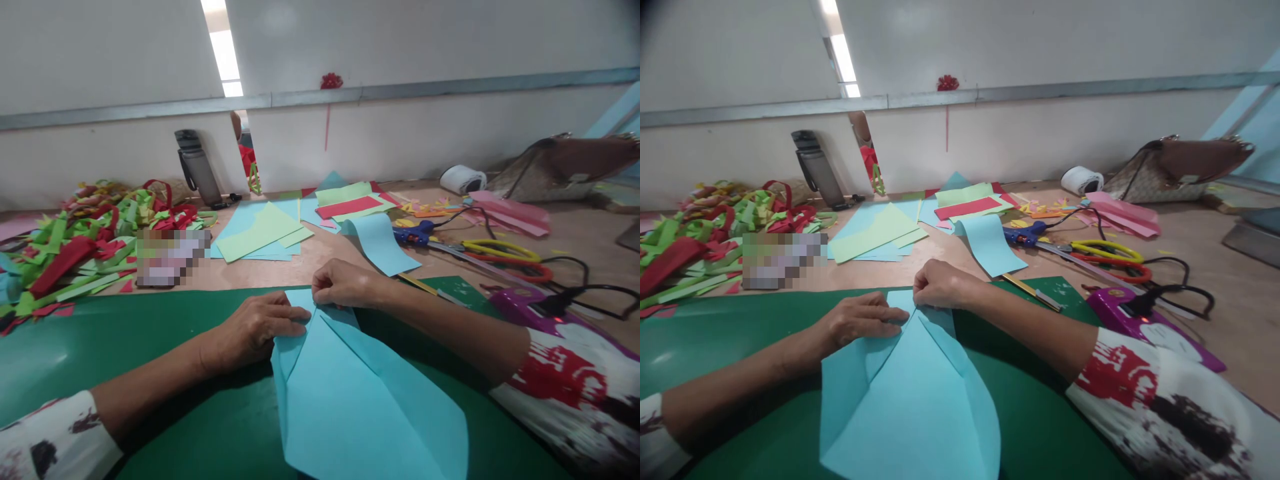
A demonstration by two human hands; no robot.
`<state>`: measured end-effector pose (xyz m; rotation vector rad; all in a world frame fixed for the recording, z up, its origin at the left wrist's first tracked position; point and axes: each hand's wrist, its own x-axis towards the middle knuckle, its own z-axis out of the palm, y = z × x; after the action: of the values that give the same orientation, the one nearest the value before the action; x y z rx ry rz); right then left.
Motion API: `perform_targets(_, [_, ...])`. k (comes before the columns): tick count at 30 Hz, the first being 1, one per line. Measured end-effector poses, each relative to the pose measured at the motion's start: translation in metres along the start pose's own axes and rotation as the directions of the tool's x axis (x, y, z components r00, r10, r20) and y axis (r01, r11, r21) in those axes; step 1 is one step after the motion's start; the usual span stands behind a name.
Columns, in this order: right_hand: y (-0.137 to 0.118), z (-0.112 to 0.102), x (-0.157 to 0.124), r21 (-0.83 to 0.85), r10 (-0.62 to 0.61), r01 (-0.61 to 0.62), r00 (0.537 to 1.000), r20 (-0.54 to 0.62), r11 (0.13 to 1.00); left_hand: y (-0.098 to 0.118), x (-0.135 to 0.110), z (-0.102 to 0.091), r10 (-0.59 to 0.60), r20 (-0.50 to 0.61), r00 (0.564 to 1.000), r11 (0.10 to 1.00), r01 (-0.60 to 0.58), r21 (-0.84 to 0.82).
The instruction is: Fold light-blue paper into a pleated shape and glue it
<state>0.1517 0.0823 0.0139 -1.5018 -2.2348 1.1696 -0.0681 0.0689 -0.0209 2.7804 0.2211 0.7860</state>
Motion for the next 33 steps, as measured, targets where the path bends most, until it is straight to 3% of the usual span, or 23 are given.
perform_targets(14, [-0.003,-0.001,-0.003,-0.019,0.034,-0.034,0.999,-0.021,0.999,0.005,0.003,-0.003,-0.037,0.002,0.999,0.998,0.037,0.052])
perform_targets(33, [-0.005,0.000,-0.001,-0.167,-0.001,-0.010,0.998,-0.063,0.986,0.000,0.011,0.000,0.092,-0.020,0.996,0.979,-0.086,0.182])
